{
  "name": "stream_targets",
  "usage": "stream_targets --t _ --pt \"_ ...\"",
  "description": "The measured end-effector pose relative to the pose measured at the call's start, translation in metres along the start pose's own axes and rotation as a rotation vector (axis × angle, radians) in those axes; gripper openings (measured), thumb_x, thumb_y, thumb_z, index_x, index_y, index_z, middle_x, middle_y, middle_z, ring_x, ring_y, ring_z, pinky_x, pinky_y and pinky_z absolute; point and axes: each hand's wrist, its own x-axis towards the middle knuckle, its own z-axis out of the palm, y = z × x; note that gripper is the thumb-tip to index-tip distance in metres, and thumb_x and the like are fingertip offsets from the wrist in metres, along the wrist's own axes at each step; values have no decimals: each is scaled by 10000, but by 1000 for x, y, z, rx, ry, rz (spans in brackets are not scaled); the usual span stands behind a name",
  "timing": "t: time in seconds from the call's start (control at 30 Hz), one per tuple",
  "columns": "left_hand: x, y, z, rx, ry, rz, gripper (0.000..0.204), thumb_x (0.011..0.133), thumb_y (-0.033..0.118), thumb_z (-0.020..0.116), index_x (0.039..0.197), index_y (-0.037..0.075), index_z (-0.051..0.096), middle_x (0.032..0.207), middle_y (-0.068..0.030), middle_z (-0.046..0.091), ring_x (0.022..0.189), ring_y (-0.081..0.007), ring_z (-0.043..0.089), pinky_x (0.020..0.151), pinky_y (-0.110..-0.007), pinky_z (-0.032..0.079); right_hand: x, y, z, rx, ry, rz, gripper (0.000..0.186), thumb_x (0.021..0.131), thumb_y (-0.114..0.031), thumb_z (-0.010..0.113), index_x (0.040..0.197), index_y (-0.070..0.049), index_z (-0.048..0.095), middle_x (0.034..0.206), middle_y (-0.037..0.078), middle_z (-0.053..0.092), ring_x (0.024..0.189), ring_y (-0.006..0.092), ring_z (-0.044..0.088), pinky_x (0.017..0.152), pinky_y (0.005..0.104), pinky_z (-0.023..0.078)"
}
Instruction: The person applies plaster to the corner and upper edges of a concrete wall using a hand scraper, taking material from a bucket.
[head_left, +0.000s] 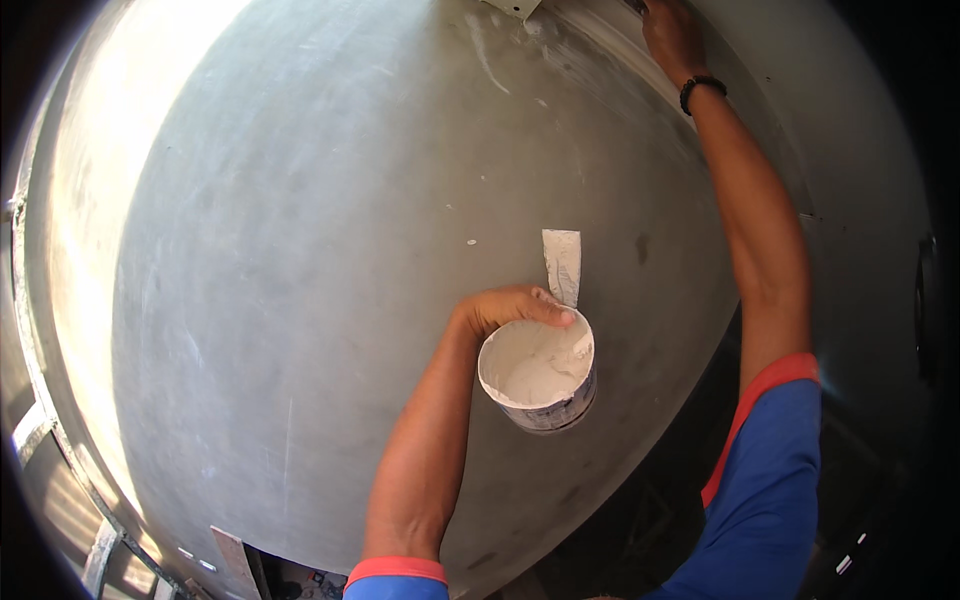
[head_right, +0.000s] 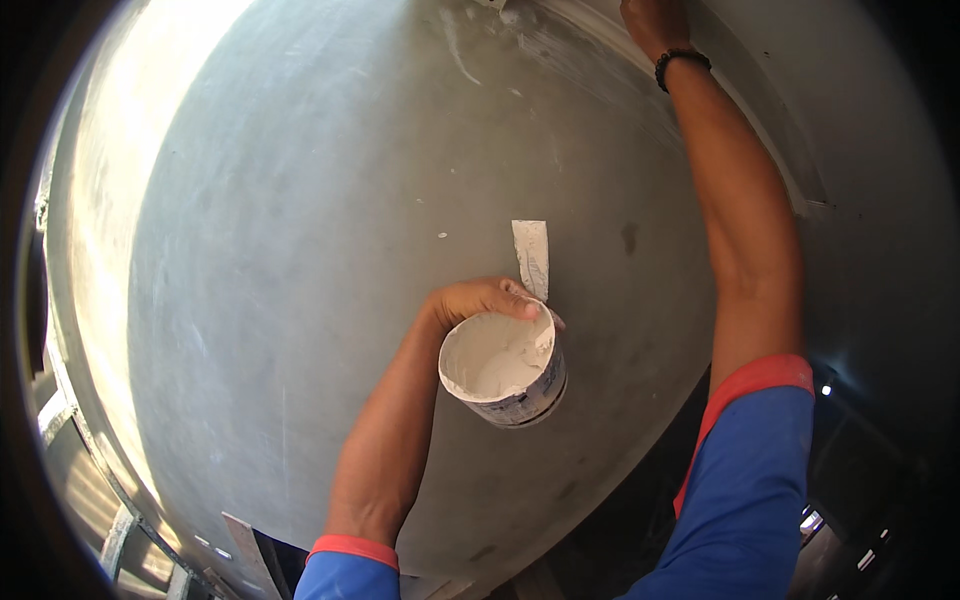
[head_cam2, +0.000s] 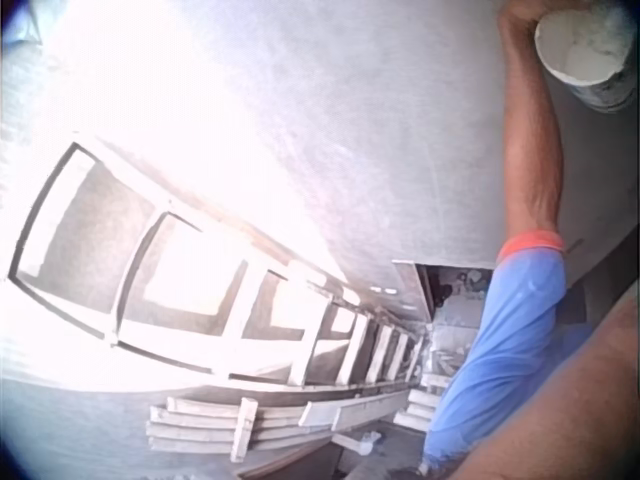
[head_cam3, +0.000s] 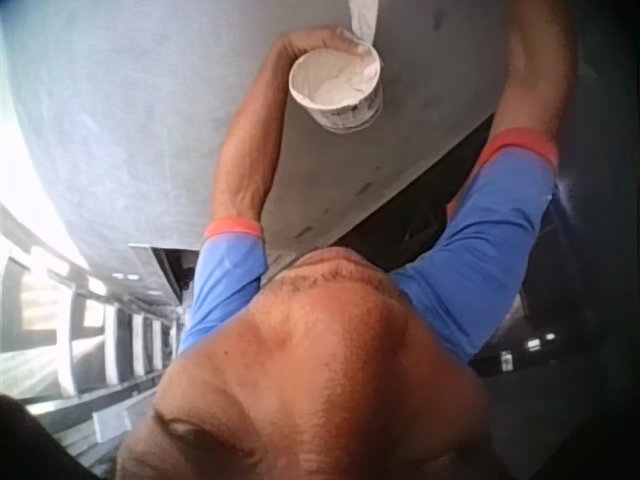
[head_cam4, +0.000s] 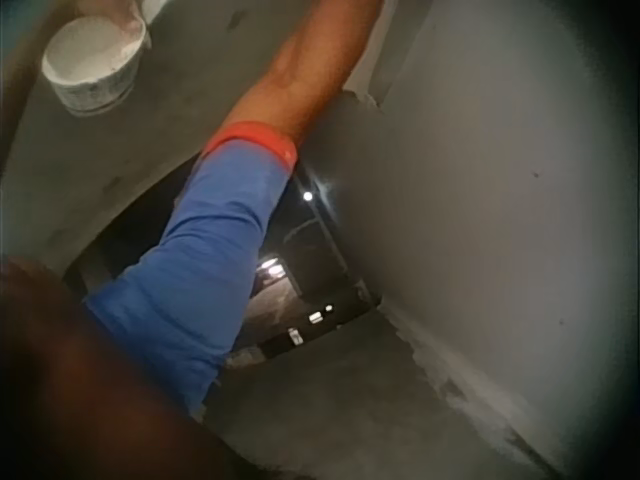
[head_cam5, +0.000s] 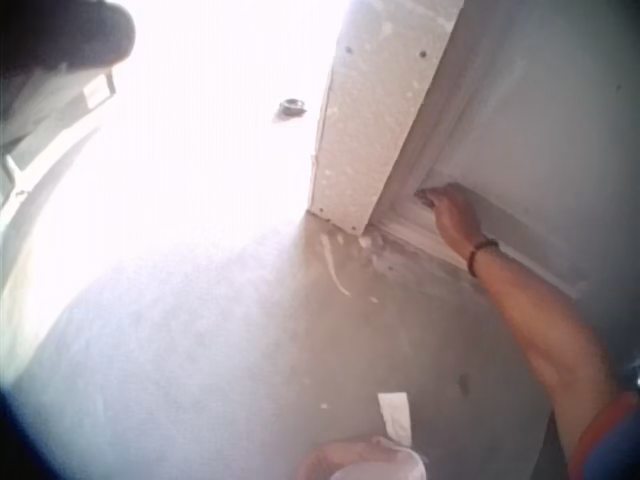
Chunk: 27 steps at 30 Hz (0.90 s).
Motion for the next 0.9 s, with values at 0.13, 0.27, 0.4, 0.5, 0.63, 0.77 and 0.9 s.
stream_targets --t 0.13,0.27,0.4,0.5,0.63,0.77,0.9 --pt "7 2 1 36 -37 5 416 760 351 816 976 11 710 917 -79 704 846 -180 655 793 -332 506 -26 112 29 -40 49 -216 317 913 -91 558 1227 -86 595 1106 157 627 1024 348 602 888 420 485" --pt "2 4 3 15 -20 -8 425 759 350 816 987 8 708 929 -84 706 855 -183 657 805 -332 506 -61 117 -8 56 -23 -85 341 900 -83 528 1232 -125 594 1146 172 596 1015 371 597 896 454 481" --pt "2 0 2 -19 -29 -18 437 757 348 818 1004 4 705 950 -89 707 874 -187 658 822 -331 502 -53 75 -8 110 34 -96 338 896 -89 550 1228 -141 592 1103 144 612 990 354 615 837 446 507" --pt "6 -1 2 -25 -41 -24 450 755 347 819 1015 -1 703 964 -96 707 885 -189 659 829 -331 502 -33 63 7 69 125 -201 350 886 -89 581 1230 -158 589 1096 100 634 939 330 634 814 430 515" --pt "2 2 3 -4 -8 -5 463 757 349 817 1026 -9 700 967 -103 708 888 -192 661 834 -331 502 -20 33 11 77 135 -170 267 891 -62 517 1124 -91 644 1066 164 626 995 363 596 874 443 480" --pt "2 4 5 5 -25 -16 453 767 351 808 1019 -9 702 966 -104 708 890 -187 660 832 -328 502 -10 31 24 32 132 -165 253 895 -51 487 1083 -75 653 1050 190 605 1031 371 571 887 442 462" --pt "1 2 1 14 -28 -7 445 772 354 803 1015 -6 705 968 -101 709 892 -183 658 830 -328 501 -12 5 22 127 79 -24 295 881 -41 475 1123 -93 633 1087 200 591 1048 383 566 890 452 458"
